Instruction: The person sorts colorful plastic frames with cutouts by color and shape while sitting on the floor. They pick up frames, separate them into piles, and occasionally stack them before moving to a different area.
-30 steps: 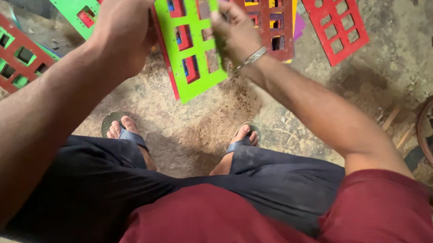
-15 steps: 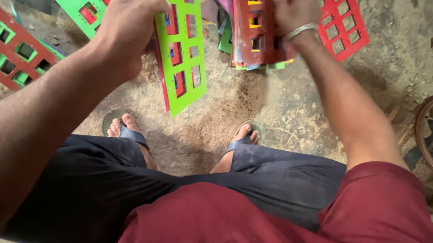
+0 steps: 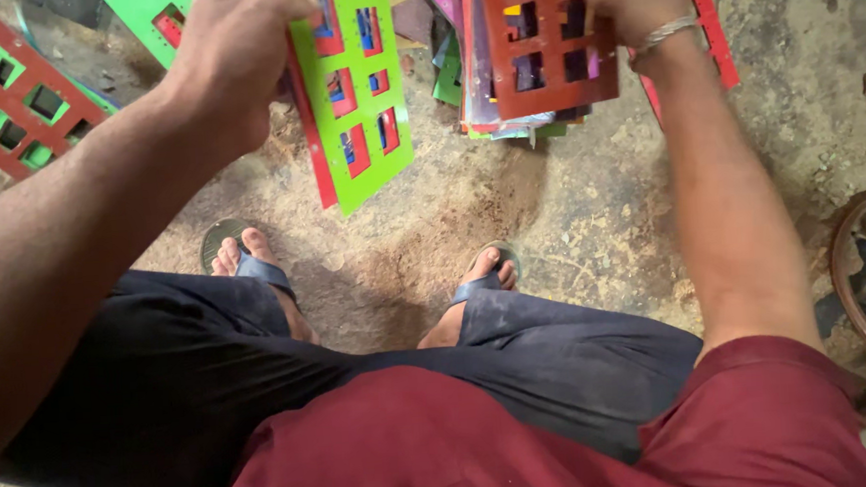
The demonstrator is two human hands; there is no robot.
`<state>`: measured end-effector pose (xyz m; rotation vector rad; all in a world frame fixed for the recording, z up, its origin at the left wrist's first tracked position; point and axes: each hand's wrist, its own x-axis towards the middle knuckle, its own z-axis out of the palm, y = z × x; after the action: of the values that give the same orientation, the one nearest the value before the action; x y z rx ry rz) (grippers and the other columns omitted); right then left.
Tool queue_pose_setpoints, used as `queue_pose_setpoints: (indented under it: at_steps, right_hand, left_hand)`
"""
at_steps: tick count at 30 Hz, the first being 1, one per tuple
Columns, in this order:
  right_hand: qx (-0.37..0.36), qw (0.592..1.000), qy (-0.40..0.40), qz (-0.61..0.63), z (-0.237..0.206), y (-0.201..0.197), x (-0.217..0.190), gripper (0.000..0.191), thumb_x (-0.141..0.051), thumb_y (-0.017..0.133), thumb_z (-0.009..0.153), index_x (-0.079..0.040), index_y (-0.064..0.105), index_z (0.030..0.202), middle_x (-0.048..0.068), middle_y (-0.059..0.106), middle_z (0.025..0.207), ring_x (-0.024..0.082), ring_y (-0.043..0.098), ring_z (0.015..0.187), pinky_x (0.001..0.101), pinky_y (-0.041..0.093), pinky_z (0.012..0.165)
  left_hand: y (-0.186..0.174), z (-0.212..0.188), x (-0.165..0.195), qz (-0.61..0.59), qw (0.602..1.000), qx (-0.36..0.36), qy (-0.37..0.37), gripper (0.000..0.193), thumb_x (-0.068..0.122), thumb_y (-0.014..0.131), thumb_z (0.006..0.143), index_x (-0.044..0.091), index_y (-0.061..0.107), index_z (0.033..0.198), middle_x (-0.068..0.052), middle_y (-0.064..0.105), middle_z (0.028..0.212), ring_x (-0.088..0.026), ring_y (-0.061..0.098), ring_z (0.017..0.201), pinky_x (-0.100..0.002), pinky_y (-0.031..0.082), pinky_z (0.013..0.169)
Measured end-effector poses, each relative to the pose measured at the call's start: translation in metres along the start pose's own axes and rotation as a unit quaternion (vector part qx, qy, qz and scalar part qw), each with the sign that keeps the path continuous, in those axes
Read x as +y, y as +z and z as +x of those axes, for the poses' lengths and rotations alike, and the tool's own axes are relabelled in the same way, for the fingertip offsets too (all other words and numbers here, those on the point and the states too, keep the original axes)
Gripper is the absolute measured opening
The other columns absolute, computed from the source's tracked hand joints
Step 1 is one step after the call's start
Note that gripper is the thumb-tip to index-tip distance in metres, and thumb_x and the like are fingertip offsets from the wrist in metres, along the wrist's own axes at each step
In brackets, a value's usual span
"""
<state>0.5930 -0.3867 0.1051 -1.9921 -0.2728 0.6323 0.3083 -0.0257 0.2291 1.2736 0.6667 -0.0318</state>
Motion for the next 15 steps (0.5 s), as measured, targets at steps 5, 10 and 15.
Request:
queue_pose_setpoints:
  at_steps: [5, 10, 15]
  right_hand:
    - [-0.017, 0.962, 0.037, 0.271, -0.007, -0.001, -0.038, 0.016, -0.001, 0.062, 0.105, -0.008, 0.068, 0.092, 0.004, 0.069, 0.082, 0.018, 0.068, 0.072, 0.0374, 0.061, 0.068]
    - [-0.112, 0.897, 0.018, 0.427, -0.02, 0.034, -0.065, 0.015, -0.007, 0.054, 0.108, -0.004, 0.063, 0.097, 0.007, 0.066, 0.087, 0.016, 0.061, 0.072, 0.0341, 0.056, 0.068]
    - [-0.14, 0.906, 0.006, 0.4, -0.045, 0.1, -0.085, 0.017, -0.014, 0.06, 0.112, -0.005, 0.062, 0.098, 0.005, 0.064, 0.087, 0.015, 0.061, 0.074, 0.0313, 0.055, 0.07]
  left_hand:
    - [0.003, 0.004, -0.001, -0.004, 0.999, -0.007, -0.032, 0.019, 0.021, 0.06, 0.092, 0.003, 0.067, 0.093, -0.006, 0.068, 0.075, -0.017, 0.061, 0.059, -0.036, 0.048, 0.056]
    - [0.01, 0.008, 0.001, -0.021, 0.999, 0.002, -0.047, 0.024, 0.03, 0.066, 0.094, 0.005, 0.068, 0.095, -0.001, 0.064, 0.076, -0.012, 0.058, 0.065, -0.033, 0.046, 0.06]
    - [0.015, 0.0, 0.011, -0.029, 0.998, -0.063, -0.004, 0.023, 0.03, 0.068, 0.095, 0.008, 0.067, 0.1, 0.001, 0.06, 0.08, -0.008, 0.05, 0.066, -0.031, 0.036, 0.059]
